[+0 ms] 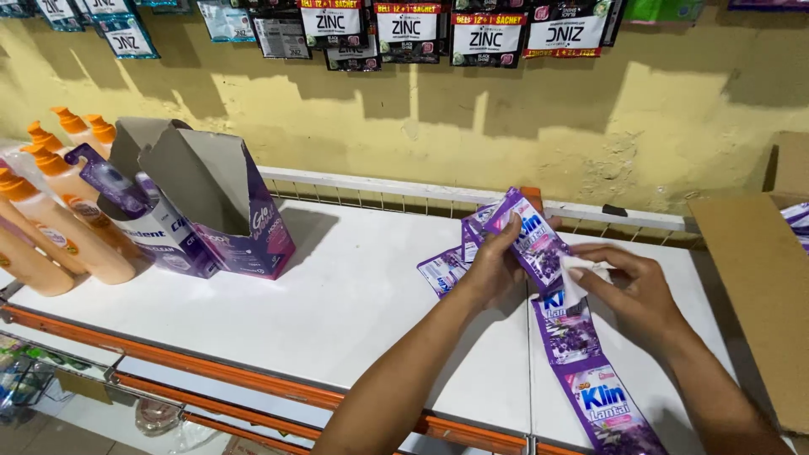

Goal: Tearing, folding, and organizing small detergent packets on a counter

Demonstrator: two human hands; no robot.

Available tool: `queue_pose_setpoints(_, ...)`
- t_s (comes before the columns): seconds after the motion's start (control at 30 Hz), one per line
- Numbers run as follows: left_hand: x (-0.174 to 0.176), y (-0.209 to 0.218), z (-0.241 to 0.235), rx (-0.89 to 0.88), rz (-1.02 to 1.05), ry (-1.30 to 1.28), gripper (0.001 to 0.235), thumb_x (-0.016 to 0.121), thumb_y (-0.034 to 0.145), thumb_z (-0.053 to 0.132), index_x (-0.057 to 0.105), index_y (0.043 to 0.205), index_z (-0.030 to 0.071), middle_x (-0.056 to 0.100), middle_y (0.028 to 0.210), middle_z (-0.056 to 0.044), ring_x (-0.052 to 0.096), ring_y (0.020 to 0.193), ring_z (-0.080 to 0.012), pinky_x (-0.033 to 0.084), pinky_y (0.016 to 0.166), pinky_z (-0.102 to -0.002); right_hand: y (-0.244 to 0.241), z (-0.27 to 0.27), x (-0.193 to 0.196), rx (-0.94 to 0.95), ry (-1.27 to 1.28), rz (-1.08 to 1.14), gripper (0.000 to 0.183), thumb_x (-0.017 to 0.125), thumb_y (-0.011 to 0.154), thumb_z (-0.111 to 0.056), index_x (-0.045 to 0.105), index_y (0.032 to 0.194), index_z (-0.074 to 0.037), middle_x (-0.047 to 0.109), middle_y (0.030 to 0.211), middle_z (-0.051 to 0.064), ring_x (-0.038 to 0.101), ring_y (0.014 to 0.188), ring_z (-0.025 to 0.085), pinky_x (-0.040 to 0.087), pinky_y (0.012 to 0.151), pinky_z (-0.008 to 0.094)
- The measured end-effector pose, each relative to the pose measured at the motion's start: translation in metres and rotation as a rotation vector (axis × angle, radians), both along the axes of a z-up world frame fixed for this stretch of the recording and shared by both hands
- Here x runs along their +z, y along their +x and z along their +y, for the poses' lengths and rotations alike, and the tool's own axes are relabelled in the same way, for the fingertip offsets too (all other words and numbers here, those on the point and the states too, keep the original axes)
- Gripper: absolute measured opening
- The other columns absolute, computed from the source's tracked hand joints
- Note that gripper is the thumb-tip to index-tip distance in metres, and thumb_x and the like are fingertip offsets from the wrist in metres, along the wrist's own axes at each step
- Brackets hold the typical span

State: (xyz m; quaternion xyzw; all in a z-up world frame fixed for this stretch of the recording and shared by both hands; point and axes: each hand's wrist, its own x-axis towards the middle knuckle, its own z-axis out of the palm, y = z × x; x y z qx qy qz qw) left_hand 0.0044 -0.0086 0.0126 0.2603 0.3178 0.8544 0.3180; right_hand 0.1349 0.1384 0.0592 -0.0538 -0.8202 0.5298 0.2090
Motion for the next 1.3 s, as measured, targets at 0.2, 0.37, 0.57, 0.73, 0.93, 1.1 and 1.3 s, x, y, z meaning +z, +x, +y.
queue_pose_setpoints(0.2,-0.003,0.006,0.001,0.032,-0.058,-0.016,0.050,0.065,0.096,0.042,0.056,0.123,0.001,0.064,0.119,-0.016,0.059,0.119,-0.0290,0.053,0.105,-0.040,-0.015,0.026,-0.035,0.032,-0.228,0.133,0.019,0.078,0.086,-0.007,0.074,0.103,0.000,0.070,0.090,0.005,0.061,0.082,0.014,0.045,0.075,0.025)
queue_pose_setpoints(0.37,-0.001,0.036,0.011,-0.001,0.251,-0.449,0.083,0.051,0.081,0.068,0.045,0.138,0.008,0.055,0.137,-0.021,0.051,0.131,-0.0393,0.042,0.112,-0.054,-0.015,0.021,-0.036,-0.082,-0.289,0.220,0.027,0.078,0.086,-0.008,0.072,0.112,-0.003,0.074,0.100,0.009,0.064,0.084,0.014,0.052,0.072,0.027)
queue_pose_setpoints(0.57,-0.044,0.022,0.036,-0.019,-0.045,-0.246,0.066,0.046,0.101,0.067,0.050,0.126,0.007,0.062,0.108,-0.017,0.062,0.101,-0.0315,0.051,0.089,-0.044,-0.007,-0.001,-0.041,-0.205,0.803,0.522,0.007,0.078,0.088,-0.015,0.077,0.095,-0.013,0.065,0.103,0.008,0.067,0.087,0.025,0.053,0.076,0.037)
queue_pose_setpoints(0.73,0.013,0.052,0.006,0.153,-0.069,-0.244,0.055,0.052,0.109,0.061,0.059,0.106,0.006,0.067,0.084,-0.009,0.071,0.076,-0.0180,0.060,0.066,-0.031,-0.005,-0.011,-0.031,-0.057,1.000,0.517,0.012,0.070,0.089,-0.012,0.076,0.079,-0.016,0.073,0.077,0.002,0.072,0.061,0.024,0.054,0.055,0.033)
queue_pose_setpoints(0.93,-0.053,0.011,0.033,0.173,0.032,-0.313,0.067,0.053,0.105,0.072,0.068,0.099,0.006,0.065,0.090,-0.012,0.069,0.087,-0.0217,0.058,0.081,-0.040,-0.001,-0.007,-0.030,-0.154,0.854,0.533,0.008,0.073,0.088,-0.010,0.076,0.095,-0.014,0.070,0.078,0.003,0.070,0.065,0.025,0.052,0.052,0.035)
queue_pose_setpoints(1.1,-0.048,0.016,0.036,0.105,-0.149,-0.128,0.063,0.056,0.108,0.062,0.069,0.090,0.003,0.068,0.076,-0.012,0.072,0.067,-0.0228,0.061,0.065,-0.037,-0.006,-0.011,-0.025,-0.108,0.821,0.579,0.010,0.074,0.087,-0.005,0.075,0.093,-0.013,0.068,0.069,0.006,0.068,0.059,0.026,0.053,0.049,0.033)
queue_pose_setpoints(1.3,0.014,0.072,0.001,-0.058,-0.182,-0.001,0.059,0.056,0.112,0.058,0.069,0.105,0.001,0.073,0.091,-0.013,0.073,0.079,-0.0205,0.061,0.076,-0.037,0.003,-0.028,-0.024,-0.035,0.741,0.564,0.012,0.078,0.080,-0.006,0.078,0.090,-0.012,0.071,0.067,0.009,0.068,0.052,0.025,0.052,0.043,0.032)
